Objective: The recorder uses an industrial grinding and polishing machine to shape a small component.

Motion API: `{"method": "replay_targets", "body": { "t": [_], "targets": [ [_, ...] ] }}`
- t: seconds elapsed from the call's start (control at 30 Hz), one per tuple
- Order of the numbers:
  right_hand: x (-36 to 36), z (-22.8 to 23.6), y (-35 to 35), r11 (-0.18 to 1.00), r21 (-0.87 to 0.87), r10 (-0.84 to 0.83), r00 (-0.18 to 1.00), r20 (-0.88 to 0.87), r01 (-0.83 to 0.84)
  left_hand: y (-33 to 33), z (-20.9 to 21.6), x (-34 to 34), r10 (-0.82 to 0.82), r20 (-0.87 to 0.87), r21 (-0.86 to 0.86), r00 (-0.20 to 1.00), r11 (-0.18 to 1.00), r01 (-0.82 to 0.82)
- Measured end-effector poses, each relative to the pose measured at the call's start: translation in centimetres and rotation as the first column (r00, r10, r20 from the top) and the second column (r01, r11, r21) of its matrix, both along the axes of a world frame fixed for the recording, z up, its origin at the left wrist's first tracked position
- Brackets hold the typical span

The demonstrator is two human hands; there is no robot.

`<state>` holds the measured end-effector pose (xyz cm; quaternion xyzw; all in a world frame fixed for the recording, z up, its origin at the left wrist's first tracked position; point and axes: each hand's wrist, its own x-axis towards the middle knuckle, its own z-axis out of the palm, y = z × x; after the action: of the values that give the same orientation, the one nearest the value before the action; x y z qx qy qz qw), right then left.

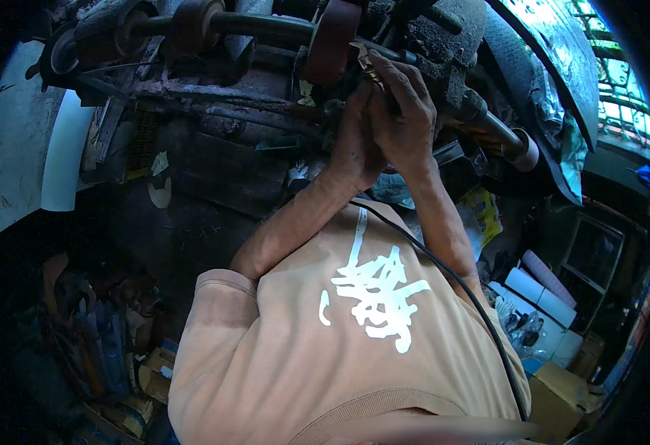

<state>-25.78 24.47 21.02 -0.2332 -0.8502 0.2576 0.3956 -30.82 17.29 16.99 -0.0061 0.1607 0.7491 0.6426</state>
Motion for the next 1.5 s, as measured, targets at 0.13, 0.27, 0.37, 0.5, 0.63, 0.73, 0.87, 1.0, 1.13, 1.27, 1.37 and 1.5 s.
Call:
{"method": "replay_targets", "body": {
  "t": [0.13,0.27,0.37,0.5,0.63,0.73,0.87,1.0,1.13,1.27,1.37,1.5],
  "targets": [
    [0.2,-0.7,0.6,0.997,0.052,0.049,0.999,0.002,-0.049,0.0,0.6,-0.2,-0.003,0.003,0.004,1.0,1.0,0.003],
    [-0.1,-0.4,0.2,0.999,0.048,0.023,1.0,0.015,-0.023,0.0,0.1,-0.2,-0.008,0.011,0.025,1.0,1.0,0.008],
    [-0.2,-0.4,0.2,0.999,0.038,0.014,1.0,-0.004,-0.013,0.2,0.1,-0.3,-0.013,0.038,0.014,0.999,1.0,0.013],
    [-0.3,-0.3,0.2,0.999,0.033,0.013,1.0,0.007,-0.014,0.4,0.3,-0.2,0.041,-0.024,0.024,0.999,0.999,-0.041],
    [-0.2,-0.5,0.5,0.994,0.086,0.058,0.998,0.033,-0.061,0.2,0.2,-0.4,0.015,0.013,0.026,1.0,1.0,-0.015],
    [-0.2,-0.7,0.5,0.995,0.08,0.053,0.998,0.031,-0.055,0.0,0.3,-0.5,0.021,-0.016,0.037,1.0,0.999,-0.02],
    [-0.3,-0.6,0.4,0.996,0.08,0.036,0.998,0.044,-0.039,0.2,0.1,-0.5,0.011,0.029,0.037,1.0,0.999,-0.012],
    [-0.4,-0.4,0.4,0.993,0.104,0.046,0.998,0.051,-0.051,0.1,0.1,-0.7,-0.01,0.036,0.011,0.999,1.0,0.009],
    [-0.8,-0.6,0.4,0.99,0.118,0.076,0.997,0.021,-0.078,-0.3,0.4,-0.8,0.005,0.029,0.02,1.0,1.0,-0.006],
    [-0.2,-0.1,-0.2,0.995,0.078,0.065,0.997,0.04,-0.068,-0.6,-0.5,0.0,0.003,-0.003,0.028,1.0,1.0,-0.003],
    [1.4,1.3,-0.9,0.995,0.054,0.083,0.995,0.053,-0.086,-2.2,0.9,0.2,-0.087,0.056,0.0,0.995,0.996,0.087],
    [7.0,2.6,-2.4,0.886,-0.367,0.216,0.952,-0.217,-0.284,-5.1,2.5,0.9,-0.174,-0.432,-0.007,0.885,0.982,0.189]
  ]
}}
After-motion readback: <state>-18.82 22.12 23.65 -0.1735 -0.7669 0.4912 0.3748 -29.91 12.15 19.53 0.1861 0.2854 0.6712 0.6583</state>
